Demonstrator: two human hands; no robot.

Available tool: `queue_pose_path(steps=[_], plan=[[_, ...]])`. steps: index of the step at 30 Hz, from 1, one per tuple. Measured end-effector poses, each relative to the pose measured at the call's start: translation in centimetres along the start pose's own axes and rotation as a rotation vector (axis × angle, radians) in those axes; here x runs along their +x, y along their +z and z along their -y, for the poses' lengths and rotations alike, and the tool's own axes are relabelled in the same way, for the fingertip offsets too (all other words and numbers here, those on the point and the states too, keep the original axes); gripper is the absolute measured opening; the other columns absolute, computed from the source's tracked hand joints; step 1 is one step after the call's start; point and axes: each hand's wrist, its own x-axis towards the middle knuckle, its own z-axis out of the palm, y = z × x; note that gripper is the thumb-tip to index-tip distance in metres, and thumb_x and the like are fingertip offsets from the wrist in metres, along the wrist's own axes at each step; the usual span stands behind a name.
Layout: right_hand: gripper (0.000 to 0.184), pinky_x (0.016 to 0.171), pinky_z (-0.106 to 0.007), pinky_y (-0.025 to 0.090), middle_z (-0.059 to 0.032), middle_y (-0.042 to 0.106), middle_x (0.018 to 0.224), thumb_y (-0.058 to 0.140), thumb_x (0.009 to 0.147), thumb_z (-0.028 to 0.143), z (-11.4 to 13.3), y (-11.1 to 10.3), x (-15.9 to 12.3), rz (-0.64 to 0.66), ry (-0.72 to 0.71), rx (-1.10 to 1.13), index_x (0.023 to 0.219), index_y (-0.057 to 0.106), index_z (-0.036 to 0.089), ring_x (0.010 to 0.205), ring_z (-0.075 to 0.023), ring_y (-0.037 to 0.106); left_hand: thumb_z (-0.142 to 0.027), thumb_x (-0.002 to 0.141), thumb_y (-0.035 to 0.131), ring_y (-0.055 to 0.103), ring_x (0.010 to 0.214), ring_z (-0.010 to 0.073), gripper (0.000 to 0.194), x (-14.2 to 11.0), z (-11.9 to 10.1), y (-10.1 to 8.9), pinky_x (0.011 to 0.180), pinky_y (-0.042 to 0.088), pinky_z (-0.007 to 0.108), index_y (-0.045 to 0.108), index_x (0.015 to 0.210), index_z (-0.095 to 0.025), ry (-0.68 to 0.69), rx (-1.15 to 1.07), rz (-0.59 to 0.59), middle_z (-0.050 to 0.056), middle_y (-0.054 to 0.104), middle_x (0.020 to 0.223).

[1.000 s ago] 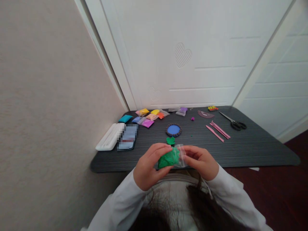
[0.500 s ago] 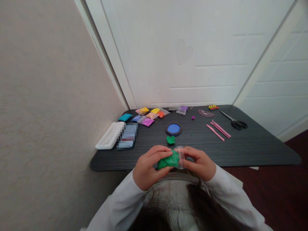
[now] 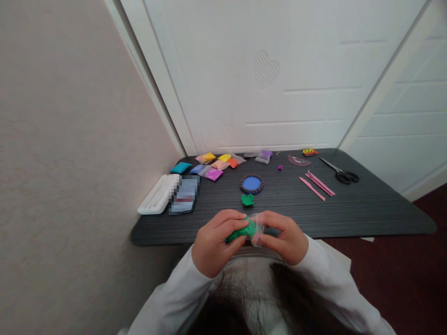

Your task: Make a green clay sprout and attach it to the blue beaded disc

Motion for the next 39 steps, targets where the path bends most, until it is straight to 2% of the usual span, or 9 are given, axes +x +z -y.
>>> queue_pose_path(steps=[8,12,15,19,23,27,32,36,39], plan=[[0.009,0.066,-0.025,0.041,-0.0023,0.057,0.072,0.055,0.071,0.019,0.5,0.5,0.1,0.019,0.021,-0.020,0.077,0.060,0.016,0.070,-0.0120,0.052,-0.008,0.066,0.060,0.059,0.083,0.0142,0.018,-0.3,-0.3,0.0,0.075,0.049,0.025,0.061,0.083,-0.015,0.045,-0.097,0.029,0.008,0.063,0.086],[0.007,0.066,-0.026,0.040,-0.0015,0.052,0.071,0.053,0.071,0.019,0.2,0.1,0.0,0.071,0.029,0.140,0.073,0.060,0.017,0.068,-0.0120,0.050,-0.010,0.067,0.060,0.058,0.084,0.0144,0.016,0.1,-0.3,-0.4,0.074,0.049,0.026,0.061,0.082,-0.016,0.031,-0.203,0.088,0.007,0.063,0.086],[0.007,0.073,-0.029,0.040,-0.0030,0.051,0.080,0.057,0.070,0.024,0.0,-0.7,-0.6,0.080,0.069,0.333,0.071,0.060,0.018,0.076,-0.0135,0.050,-0.013,0.066,0.061,0.059,0.082,0.0147,0.016,0.3,0.0,-1.1,0.073,0.048,0.026,0.061,0.082,-0.017,-0.021,-0.295,0.159,0.007,0.064,0.086],[0.009,0.077,-0.033,0.041,-0.0035,0.051,0.087,0.057,0.072,0.027,-0.6,-2.3,-1.3,-0.068,0.151,0.648,0.068,0.059,0.019,0.087,-0.0170,0.051,-0.016,0.063,0.065,0.060,0.079,0.0166,0.015,0.1,1.4,-1.9,0.071,0.048,0.028,0.062,0.078,-0.015,-0.185,-0.371,0.192,0.008,0.064,0.084],[0.007,0.058,-0.027,0.042,0.0001,0.057,0.075,0.057,0.073,0.027,-1.1,-2.8,-1.3,-0.242,0.266,0.837,0.077,0.054,0.022,0.065,-0.0118,0.054,-0.017,0.064,0.064,0.059,0.082,0.0174,0.015,-0.3,2.7,-1.9,0.074,0.047,0.030,0.060,0.078,-0.015,-0.330,-0.451,0.140,0.008,0.064,0.084],[0.016,0.053,-0.023,0.039,0.0043,0.052,0.063,0.055,0.075,0.025,-0.6,-1.4,-0.8,-0.218,0.324,0.635,0.089,0.048,0.024,0.055,-0.0088,0.049,-0.019,0.064,0.064,0.058,0.084,0.0176,0.017,-0.3,2.6,-1.4,0.077,0.046,0.031,0.059,0.080,-0.014,-0.352,-0.431,0.149,0.008,0.063,0.086],[0.017,0.057,-0.023,0.039,-0.0003,0.054,0.073,0.048,0.078,0.032,0.0,0.0,-0.6,-0.109,0.276,0.140,0.087,0.057,0.021,0.063,-0.0100,0.048,-0.023,0.066,0.062,0.058,0.084,0.0170,0.019,-0.3,2.1,-0.8,0.077,0.046,0.030,0.059,0.082,-0.015,-0.347,-0.335,0.186,0.008,0.063,0.087],[0.022,0.058,-0.025,0.041,-0.0013,0.057,0.074,0.051,0.076,0.036,-0.3,0.4,-0.6,-0.071,0.277,0.038,0.088,0.059,0.020,0.063,-0.0111,0.050,-0.022,0.067,0.061,0.058,0.083,0.0162,0.019,-0.2,1.7,-0.5,0.076,0.046,0.030,0.059,0.084,-0.016,-0.323,-0.263,0.171,0.007,0.063,0.088],[0.023,0.066,-0.027,0.044,-0.0036,0.063,0.086,0.049,0.078,0.032,-0.6,0.5,-0.4,-0.058,0.280,0.055,0.095,0.059,0.020,0.073,-0.0135,0.055,-0.022,0.067,0.061,0.059,0.082,0.0158,0.017,0.0,1.2,-0.5,0.075,0.047,0.029,0.060,0.082,-0.016,-0.275,-0.231,0.166,0.007,0.064,0.086]])
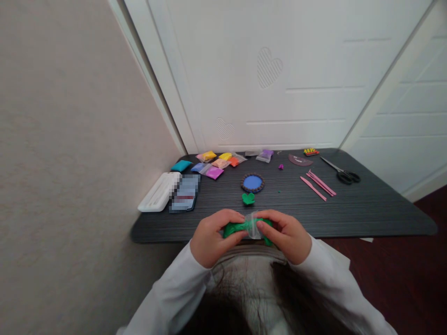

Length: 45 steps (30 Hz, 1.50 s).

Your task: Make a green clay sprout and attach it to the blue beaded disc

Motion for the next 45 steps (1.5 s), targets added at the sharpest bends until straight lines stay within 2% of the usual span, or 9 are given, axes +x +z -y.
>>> queue_pose_path(steps=[6,15,22,26,30,33,36,38,45], plan=[[0.024,0.076,-0.027,0.044,-0.0027,0.065,0.092,0.054,0.075,0.032,0.4,-0.2,0.3,0.102,-0.080,-0.007,0.095,0.060,0.020,0.084,-0.0148,0.058,-0.025,0.066,0.061,0.059,0.080,0.0154,0.016,0.1,-0.4,0.2,0.073,0.047,0.027,0.061,0.080,-0.016,-0.034,0.009,0.015,0.006,0.064,0.084],[0.013,0.059,-0.022,0.038,-0.0028,0.061,0.075,0.041,0.081,0.025,0.8,0.7,-0.3,0.232,-0.236,-0.551,0.084,0.052,0.019,0.069,-0.0130,0.056,-0.033,0.065,0.062,0.058,0.070,0.0149,0.022,0.4,0.1,-0.9,0.066,0.046,0.026,0.062,0.077,-0.015,-0.286,-0.082,0.280,0.003,0.063,0.074],[0.016,0.050,-0.024,0.028,-0.0035,0.064,0.072,0.042,0.080,0.032,1.1,1.0,-0.1,0.239,-0.221,-0.758,0.085,0.049,0.018,0.059,-0.0144,0.057,-0.024,0.061,0.065,0.059,0.058,0.0114,0.017,1.6,1.0,-0.6,0.057,0.050,0.026,0.057,0.072,-0.013,-0.592,-0.574,0.409,0.000,0.062,0.065],[0.019,0.050,-0.024,0.026,-0.0013,0.061,0.066,0.038,0.082,0.034,1.4,1.0,0.3,0.232,-0.294,-0.717,0.084,0.050,0.019,0.053,-0.0115,0.053,-0.023,0.060,0.066,0.058,0.056,0.0114,0.018,2.2,0.9,-0.7,0.045,0.049,0.021,0.055,0.070,-0.013,-0.642,-0.701,0.456,0.000,0.061,0.062],[0.015,0.048,-0.022,0.025,0.0023,0.053,0.056,0.041,0.079,0.028,1.9,0.8,-0.3,0.250,-0.302,-0.458,0.072,0.051,0.019,0.048,-0.0076,0.043,-0.024,0.058,0.069,0.058,0.054,0.0114,0.021,2.3,0.6,-0.9,0.040,0.047,0.018,0.055,0.070,-0.013,-0.657,-0.761,0.540,0.000,0.061,0.063],[0.016,0.046,-0.022,0.027,0.0049,0.044,0.049,0.041,0.079,0.030,2.2,-0.8,-0.9,0.194,-0.156,0.048,0.069,0.048,0.020,0.044,-0.0071,0.036,-0.025,0.059,0.068,0.058,0.054,0.0112,0.021,2.1,1.0,-1.2,0.040,0.047,0.018,0.056,0.070,-0.013,-0.657,-0.754,0.525,0.000,0.060,0.062],[0.016,0.045,-0.023,0.027,0.0093,0.030,0.040,0.038,0.081,0.033,1.7,-3.4,-0.6,-0.065,-0.052,0.653,0.071,0.043,0.023,0.037,-0.0069,0.024,-0.025,0.059,0.068,0.058,0.055,0.0120,0.021,1.6,2.1,-1.9,0.043,0.049,0.021,0.056,0.069,-0.012,-0.664,-0.742,0.419,0.002,0.061,0.062],[0.015,0.045,-0.023,0.027,0.0080,0.032,0.042,0.040,0.078,0.034,0.8,-4.8,0.2,-0.193,0.010,0.832,0.069,0.045,0.023,0.038,-0.0070,0.025,-0.025,0.060,0.068,0.058,0.056,0.0124,0.020,1.2,2.9,-2.5,0.046,0.052,0.025,0.056,0.069,-0.012,-0.662,-0.763,0.328,0.002,0.061,0.063],[0.016,0.053,-0.027,0.039,0.0031,0.048,0.065,0.041,0.074,0.037,-3.7,-4.6,2.6,-0.248,0.316,1.201,0.078,0.048,0.023,0.054,-0.0103,0.046,-0.019,0.060,0.068,0.059,0.060,0.0119,0.017,0.9,4.3,-3.3,0.052,0.054,0.026,0.057,0.071,-0.013,-0.684,-0.823,0.038,0.001,0.061,0.065]])
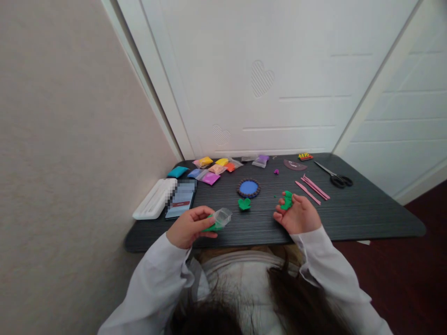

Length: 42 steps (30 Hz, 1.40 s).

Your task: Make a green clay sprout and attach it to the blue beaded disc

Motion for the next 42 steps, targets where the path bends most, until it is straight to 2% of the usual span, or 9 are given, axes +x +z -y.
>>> queue_pose_path(steps=[6,12,14,17,21,24,28,35,42], plan=[[0.035,0.052,-0.027,0.044,0.0020,0.048,0.061,0.042,0.072,0.056,-0.2,-0.8,0.2,-0.065,-0.075,0.043,0.065,0.040,0.022,0.058,-0.0120,0.051,-0.018,0.059,0.068,0.060,0.062,0.0118,0.021,0.2,0.3,-0.5,0.055,0.054,0.026,0.057,0.076,-0.014,0.065,-0.121,-0.142,0.000,0.062,0.070],[0.018,0.040,-0.015,0.037,0.0029,0.048,0.061,0.052,0.072,0.027,0.0,-1.1,0.6,-0.079,-0.084,0.122,0.062,0.038,0.020,0.051,-0.0058,0.046,-0.019,0.061,0.067,0.058,0.074,0.0081,0.032,0.6,0.9,0.7,0.067,0.050,0.021,0.055,0.091,-0.018,0.166,-0.298,-0.129,0.000,0.060,0.086],[0.012,0.037,-0.014,0.033,0.0030,0.050,0.064,0.052,0.067,0.015,-0.2,-1.0,0.7,-0.064,-0.077,0.093,0.067,0.041,0.019,0.047,-0.0038,0.041,-0.013,0.056,0.069,0.057,0.071,0.0066,0.039,0.7,1.3,1.3,0.064,0.048,0.017,0.054,0.091,-0.018,0.184,-0.257,-0.164,-0.001,0.060,0.084],[0.022,0.038,-0.013,0.030,0.0041,0.051,0.068,0.053,0.061,0.006,-0.8,-0.2,0.5,-0.057,-0.092,0.075,0.076,0.046,0.021,0.047,-0.0027,0.040,-0.015,0.058,0.069,0.057,0.065,0.0091,0.039,0.8,1.7,2.3,0.052,0.045,0.017,0.051,0.092,-0.015,0.203,-0.104,-0.209,0.000,0.059,0.076],[0.010,0.038,-0.016,0.025,0.0047,0.048,0.063,0.052,0.073,0.022,-1.7,1.7,-0.6,0.063,-0.185,-0.137,0.082,0.049,0.023,0.044,-0.0041,0.035,-0.025,0.066,0.063,0.058,0.063,0.0147,0.033,0.0,1.6,3.8,0.041,0.044,0.020,0.050,0.093,-0.013,0.207,0.052,-0.066,0.003,0.057,0.073],[0.021,0.045,-0.021,0.029,0.0039,0.044,0.057,0.045,0.079,0.038,-2.1,3.1,-1.7,0.208,-0.326,-0.603,0.086,0.056,0.021,0.047,-0.0068,0.035,-0.027,0.071,0.058,0.054,0.054,0.0108,0.025,-0.7,1.2,4.8,0.039,0.042,0.020,0.053,0.089,-0.011,0.175,0.143,0.075,0.003,0.057,0.071],[0.023,0.058,-0.025,0.035,0.0009,0.046,0.068,0.057,0.071,0.035,-2.2,4.0,-2.5,0.291,-0.501,-1.169,0.088,0.061,0.020,0.062,-0.0105,0.042,-0.026,0.073,0.056,0.052,0.050,0.0086,0.027,-1.3,1.1,5.4,0.045,0.041,0.020,0.053,0.095,-0.011,0.139,0.208,0.189,0.001,0.057,0.062],[0.015,0.072,-0.028,0.041,-0.0051,0.054,0.089,0.054,0.075,0.028,-2.6,3.8,-2.8,0.281,-0.621,-1.057,0.066,0.062,0.019,0.086,-0.0159,0.051,-0.027,0.072,0.057,0.052,0.053,0.0092,0.021,-1.3,1.6,5.8,0.047,0.035,0.020,0.058,0.084,-0.010,0.127,0.162,0.258,0.006,0.062,0.072],[0.014,0.065,-0.026,0.042,-0.0012,0.060,0.069,0.053,0.076,0.028,-2.5,3.9,-3.1,0.125,-0.596,-0.962,0.069,0.060,0.018,0.067,-0.0126,0.053,-0.028,0.073,0.056,0.055,0.066,0.0126,0.021,-1.1,2.1,6.6,0.058,0.040,0.023,0.060,0.087,-0.013,0.185,0.109,0.202,0.006,0.064,0.080]])
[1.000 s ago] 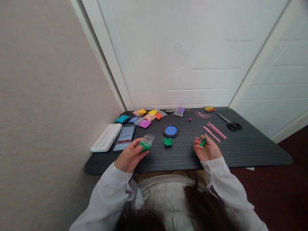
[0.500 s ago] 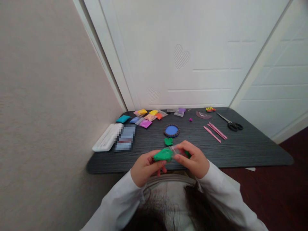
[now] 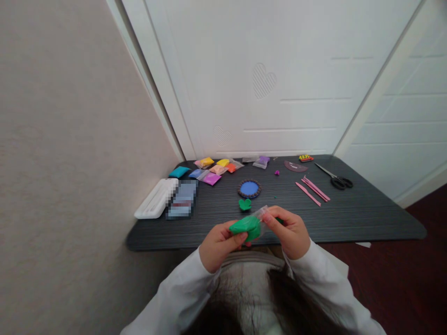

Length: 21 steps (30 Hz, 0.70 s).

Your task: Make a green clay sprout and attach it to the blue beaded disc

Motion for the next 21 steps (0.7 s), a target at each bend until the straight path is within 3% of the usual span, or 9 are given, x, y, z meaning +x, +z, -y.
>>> queue_pose_path(steps=[4,10,13,16,21], plan=[[0.009,0.059,-0.024,0.039,0.0006,0.058,0.066,0.057,0.073,0.028,0.4,-0.3,-0.2,0.000,0.006,-0.133,0.070,0.059,0.019,0.063,-0.0114,0.050,-0.025,0.068,0.062,0.057,0.084,0.0168,0.038,-0.3,-0.4,-0.2,0.072,0.044,0.027,0.052,0.105,-0.018,0.110,0.050,-0.090,0.006,0.063,0.094],[0.014,0.054,-0.022,0.037,0.0043,0.053,0.065,0.061,0.069,0.028,0.7,-0.3,-0.6,0.017,0.044,-0.066,0.080,0.053,0.022,0.055,-0.0080,0.044,-0.031,0.064,0.065,0.060,0.081,0.0167,0.032,-1.0,-1.4,0.1,0.075,0.046,0.027,0.060,0.092,-0.017,0.050,0.311,-0.197,0.004,0.065,0.090],[0.021,0.056,-0.023,0.039,0.0029,0.056,0.071,0.058,0.072,0.028,1.1,-0.7,-0.7,0.104,0.082,-0.057,0.092,0.052,0.023,0.058,-0.0087,0.046,-0.033,0.064,0.064,0.059,0.084,0.0166,0.033,-1.3,-1.7,0.3,0.078,0.045,0.026,0.061,0.094,-0.020,0.074,0.464,-0.212,0.002,0.066,0.092],[0.012,0.059,-0.024,0.039,-0.0001,0.058,0.072,0.054,0.075,0.028,1.7,-1.1,-0.6,0.189,0.058,-0.146,0.083,0.059,0.020,0.063,-0.0106,0.049,-0.034,0.064,0.063,0.059,0.084,0.0162,0.032,-1.6,-1.9,0.3,0.078,0.045,0.025,0.062,0.094,-0.021,0.111,0.587,-0.219,0.001,0.066,0.091],[0.010,0.061,-0.026,0.040,-0.0022,0.057,0.075,0.052,0.076,0.026,2.0,-1.0,-0.6,0.163,-0.013,-0.136,0.074,0.058,0.017,0.069,-0.0124,0.052,-0.033,0.067,0.060,0.059,0.084,0.0157,0.030,-1.5,-1.7,0.4,0.077,0.045,0.025,0.061,0.095,-0.021,0.125,0.611,-0.221,0.001,0.065,0.092]])
